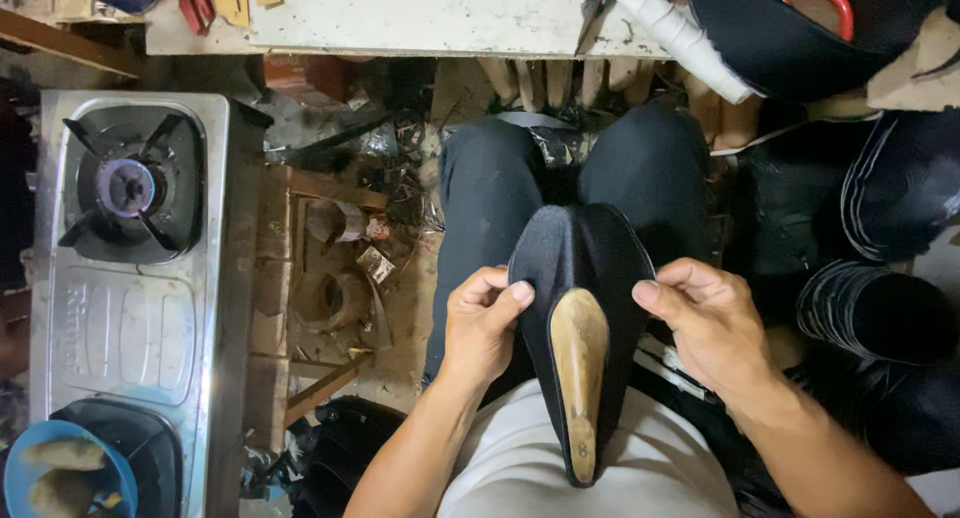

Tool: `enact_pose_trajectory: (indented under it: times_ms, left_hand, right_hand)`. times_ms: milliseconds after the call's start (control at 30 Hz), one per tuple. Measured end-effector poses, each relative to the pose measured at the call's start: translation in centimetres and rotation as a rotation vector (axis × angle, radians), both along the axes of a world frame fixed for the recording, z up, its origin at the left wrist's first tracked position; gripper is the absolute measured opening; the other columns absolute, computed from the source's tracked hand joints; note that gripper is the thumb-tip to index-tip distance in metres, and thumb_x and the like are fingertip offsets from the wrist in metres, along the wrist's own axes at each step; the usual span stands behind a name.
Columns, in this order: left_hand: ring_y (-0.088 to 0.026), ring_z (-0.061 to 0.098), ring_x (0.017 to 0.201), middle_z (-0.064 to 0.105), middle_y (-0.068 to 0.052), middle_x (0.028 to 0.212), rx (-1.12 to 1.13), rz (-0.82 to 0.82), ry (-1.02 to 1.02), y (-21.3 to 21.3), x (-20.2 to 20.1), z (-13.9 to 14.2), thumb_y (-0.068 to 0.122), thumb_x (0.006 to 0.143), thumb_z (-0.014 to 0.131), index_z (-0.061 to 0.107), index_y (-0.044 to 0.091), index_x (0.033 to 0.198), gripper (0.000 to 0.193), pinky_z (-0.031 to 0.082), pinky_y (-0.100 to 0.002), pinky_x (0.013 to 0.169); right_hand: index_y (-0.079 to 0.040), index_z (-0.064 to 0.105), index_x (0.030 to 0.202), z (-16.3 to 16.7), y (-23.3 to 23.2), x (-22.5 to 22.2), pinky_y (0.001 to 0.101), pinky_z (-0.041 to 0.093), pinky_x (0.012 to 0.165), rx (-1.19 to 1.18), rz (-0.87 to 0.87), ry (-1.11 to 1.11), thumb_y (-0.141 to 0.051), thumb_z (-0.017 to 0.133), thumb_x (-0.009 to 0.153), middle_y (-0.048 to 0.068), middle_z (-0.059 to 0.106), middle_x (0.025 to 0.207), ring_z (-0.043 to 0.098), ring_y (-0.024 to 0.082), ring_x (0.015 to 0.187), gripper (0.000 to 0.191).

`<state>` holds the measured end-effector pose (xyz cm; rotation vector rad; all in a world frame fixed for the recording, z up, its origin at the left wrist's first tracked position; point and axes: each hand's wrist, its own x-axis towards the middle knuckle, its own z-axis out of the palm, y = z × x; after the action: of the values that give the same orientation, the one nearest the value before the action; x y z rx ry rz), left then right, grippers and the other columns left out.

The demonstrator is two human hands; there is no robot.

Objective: The person sits on the floor and pulls a black fabric shoe upper over a wooden last, hammering and pressing the edges to shape it. They use pliers to grip and tuck the upper, and work the shoe over the insole, finishing one shoe and setting it aside.

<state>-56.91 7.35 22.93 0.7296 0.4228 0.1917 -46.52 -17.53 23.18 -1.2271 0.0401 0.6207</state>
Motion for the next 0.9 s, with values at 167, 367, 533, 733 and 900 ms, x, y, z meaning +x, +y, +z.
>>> enact_pose_trajectory:
  times_ms: [167,367,533,733,900]
  left_hand:
    - [-0.014,0.065,0.086,0.071,-0.006,0.093,-0.044,0.007,0.074,0.0,0.6,-1.2,0.008,0.096,0.072,0.067,0.002,0.094,0.008,0.053,-0.031,0.084]
    - [-0.015,0.067,0.076,0.070,-0.004,0.086,-0.254,0.006,0.182,-0.2,5.0,-3.6,0.017,0.097,0.071,0.064,0.007,0.089,0.014,0.057,-0.032,0.072]
    - [-0.014,0.068,0.074,0.072,-0.005,0.086,-0.295,-0.012,0.097,-0.4,5.4,-4.2,0.016,0.100,0.070,0.065,0.008,0.090,0.014,0.058,-0.030,0.071]
    - [-0.015,0.068,0.075,0.072,-0.005,0.088,-0.285,-0.035,0.112,-1.1,2.9,-3.5,0.016,0.100,0.071,0.065,0.007,0.090,0.014,0.057,-0.032,0.071]
    - [-0.017,0.068,0.090,0.071,-0.006,0.097,-0.303,-0.046,0.013,-1.7,-1.1,-2.4,0.013,0.102,0.073,0.066,0.007,0.096,0.011,0.057,-0.035,0.085]
  right_hand:
    - [-0.003,0.067,0.096,-1.4,0.8,0.8,0.0231,0.046,0.068,0.080,0.038,-0.006,-0.003,0.073,0.095,0.001,0.064,0.083,0.057,0.008,0.075,0.006]
    - [-0.010,0.065,0.091,-3.5,3.6,4.8,0.0272,0.048,0.064,0.024,-0.078,0.300,-0.009,0.071,0.097,0.000,0.065,0.083,0.061,0.013,0.073,0.008]
    - [-0.009,0.066,0.091,-3.1,3.1,5.1,0.0287,0.057,0.074,0.100,-0.076,0.297,-0.007,0.069,0.097,0.002,0.069,0.088,0.067,0.014,0.081,0.007]
    - [-0.008,0.065,0.094,-2.3,1.8,2.7,0.0285,0.054,0.068,0.058,-0.063,0.232,-0.006,0.068,0.098,0.002,0.068,0.087,0.065,0.013,0.077,0.006]
    - [-0.008,0.063,0.095,-2.4,0.2,-1.0,0.0233,0.045,0.066,0.080,-0.029,0.081,-0.005,0.072,0.092,-0.001,0.062,0.082,0.057,0.009,0.072,0.009]
